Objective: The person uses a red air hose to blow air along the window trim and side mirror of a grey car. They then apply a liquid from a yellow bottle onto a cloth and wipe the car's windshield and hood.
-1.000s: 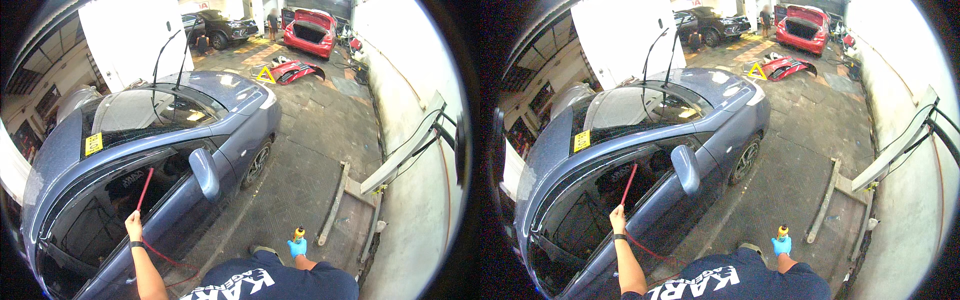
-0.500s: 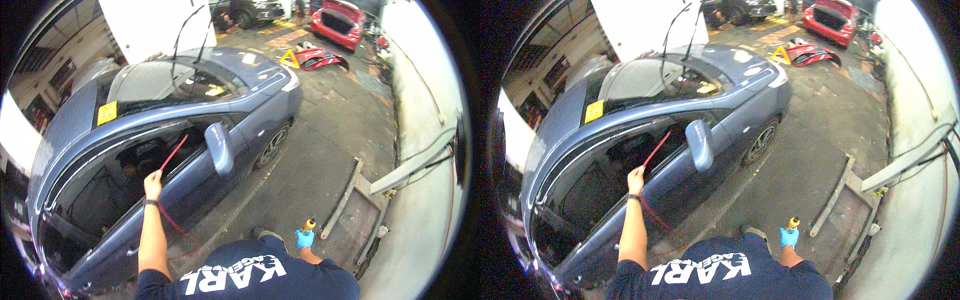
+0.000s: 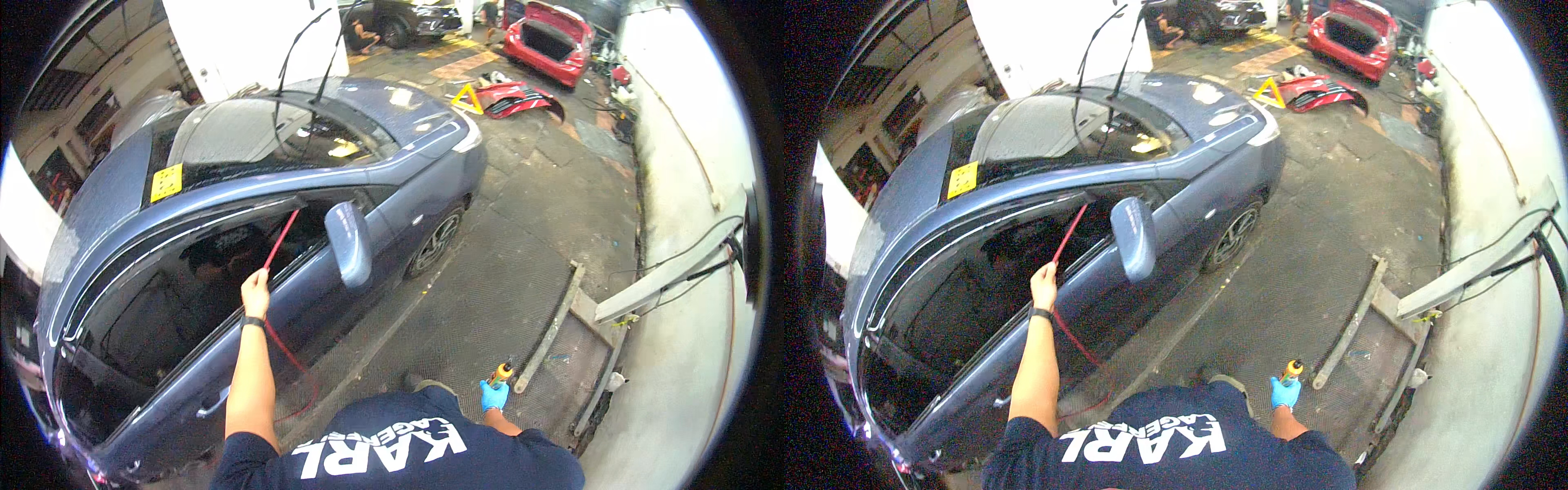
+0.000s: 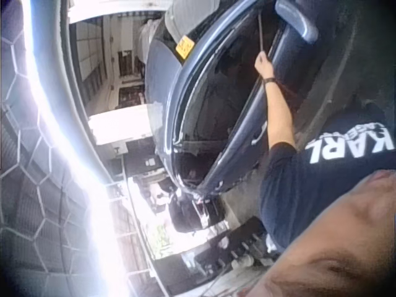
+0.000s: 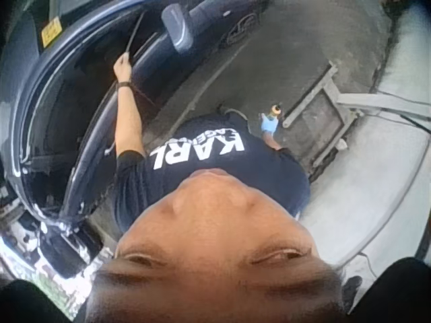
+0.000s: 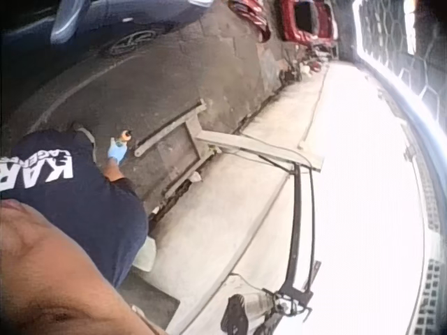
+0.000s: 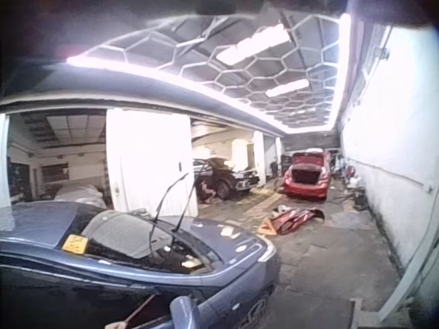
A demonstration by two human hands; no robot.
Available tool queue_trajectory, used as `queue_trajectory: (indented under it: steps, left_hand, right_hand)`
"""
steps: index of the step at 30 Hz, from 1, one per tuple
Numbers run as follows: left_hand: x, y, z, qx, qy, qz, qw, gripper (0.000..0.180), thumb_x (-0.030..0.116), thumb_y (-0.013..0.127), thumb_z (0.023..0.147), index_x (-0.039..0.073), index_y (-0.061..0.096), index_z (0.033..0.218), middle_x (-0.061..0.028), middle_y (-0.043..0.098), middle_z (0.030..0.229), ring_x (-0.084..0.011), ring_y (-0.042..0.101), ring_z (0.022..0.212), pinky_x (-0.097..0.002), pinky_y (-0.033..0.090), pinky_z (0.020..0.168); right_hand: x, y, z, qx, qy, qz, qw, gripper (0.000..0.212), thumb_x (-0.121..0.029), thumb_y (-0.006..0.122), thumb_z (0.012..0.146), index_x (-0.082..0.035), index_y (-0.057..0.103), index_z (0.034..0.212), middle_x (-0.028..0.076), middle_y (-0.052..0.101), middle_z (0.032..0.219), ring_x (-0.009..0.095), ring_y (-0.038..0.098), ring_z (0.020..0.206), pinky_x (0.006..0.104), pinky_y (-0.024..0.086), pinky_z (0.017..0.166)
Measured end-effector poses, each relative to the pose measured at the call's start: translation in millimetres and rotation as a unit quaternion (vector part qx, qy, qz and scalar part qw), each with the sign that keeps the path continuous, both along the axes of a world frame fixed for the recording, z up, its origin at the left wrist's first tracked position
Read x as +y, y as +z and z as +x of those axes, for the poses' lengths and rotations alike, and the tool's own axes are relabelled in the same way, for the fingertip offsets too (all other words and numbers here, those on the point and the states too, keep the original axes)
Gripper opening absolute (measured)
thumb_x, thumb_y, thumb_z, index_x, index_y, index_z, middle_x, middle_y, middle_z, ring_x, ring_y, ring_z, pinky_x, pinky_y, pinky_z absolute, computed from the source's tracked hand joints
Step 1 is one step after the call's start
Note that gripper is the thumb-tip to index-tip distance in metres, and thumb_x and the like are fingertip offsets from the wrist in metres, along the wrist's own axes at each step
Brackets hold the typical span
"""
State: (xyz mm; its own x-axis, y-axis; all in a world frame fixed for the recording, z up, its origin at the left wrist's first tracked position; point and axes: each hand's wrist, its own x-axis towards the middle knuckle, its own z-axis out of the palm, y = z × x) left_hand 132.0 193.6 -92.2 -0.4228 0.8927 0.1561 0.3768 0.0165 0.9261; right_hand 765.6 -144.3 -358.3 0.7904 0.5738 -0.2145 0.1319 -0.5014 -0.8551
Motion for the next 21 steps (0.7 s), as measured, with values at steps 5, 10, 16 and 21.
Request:
queue_trajectory:
  steps: [5, 10, 16, 21]
  left_hand:
    - [-9, 11, 7, -0.063, -0.005, -0.020, 0.998, 0.033, 0.027, 0.066, 0.102, -0.001, 0.075, 0.116, 0.0085, 0.059, 0.080, -0.0027, 0.040, 0.063, -0.0230, 0.031, 0.056]
    - [-19, 25, -7, -0.142, 0.038, 0.009, 0.989, 0.034, 0.030, 0.066, 0.103, 0.000, 0.075, 0.116, 0.0118, 0.050, 0.072, -0.0009, 0.033, 0.059, -0.0225, 0.023, 0.052]
    - [-58, 26, -69, -0.158, 0.070, 0.042, 0.984, 0.033, 0.032, 0.065, 0.104, 0.003, 0.074, 0.117, 0.0121, 0.041, 0.066, -0.0011, 0.031, 0.054, -0.0222, 0.023, 0.049]
    - [-104, 46, -107, -0.161, 0.111, 0.064, 0.979, 0.035, 0.039, 0.063, 0.104, 0.009, 0.075, 0.116, 0.0118, 0.039, 0.062, -0.0001, 0.031, 0.047, -0.0212, 0.022, 0.042]
  right_hand:
    - [-1, 10, -2, -0.068, 0.000, 0.012, 0.998, 0.038, -0.016, 0.089, 0.070, 0.000, 0.063, 0.093, 0.008, 0.066, 0.081, 0.021, 0.064, 0.072, 0.0403, 0.053, 0.070]
    - [-4, -12, 12, -0.076, 0.013, -0.015, 0.997, 0.043, -0.021, 0.090, 0.069, 0.002, 0.064, 0.094, 0.011, 0.068, 0.082, 0.024, 0.065, 0.073, 0.0420, 0.053, 0.071]
    - [11, 12, -17, -0.076, 0.017, -0.046, 0.996, 0.051, -0.026, 0.092, 0.068, 0.002, 0.064, 0.100, 0.014, 0.069, 0.093, 0.028, 0.067, 0.083, 0.0436, 0.053, 0.078]
    - [7, 28, -38, -0.067, 0.044, -0.039, 0.996, 0.053, -0.028, 0.091, 0.068, 0.001, 0.064, 0.103, 0.015, 0.066, 0.095, 0.030, 0.066, 0.088, 0.0446, 0.052, 0.081]
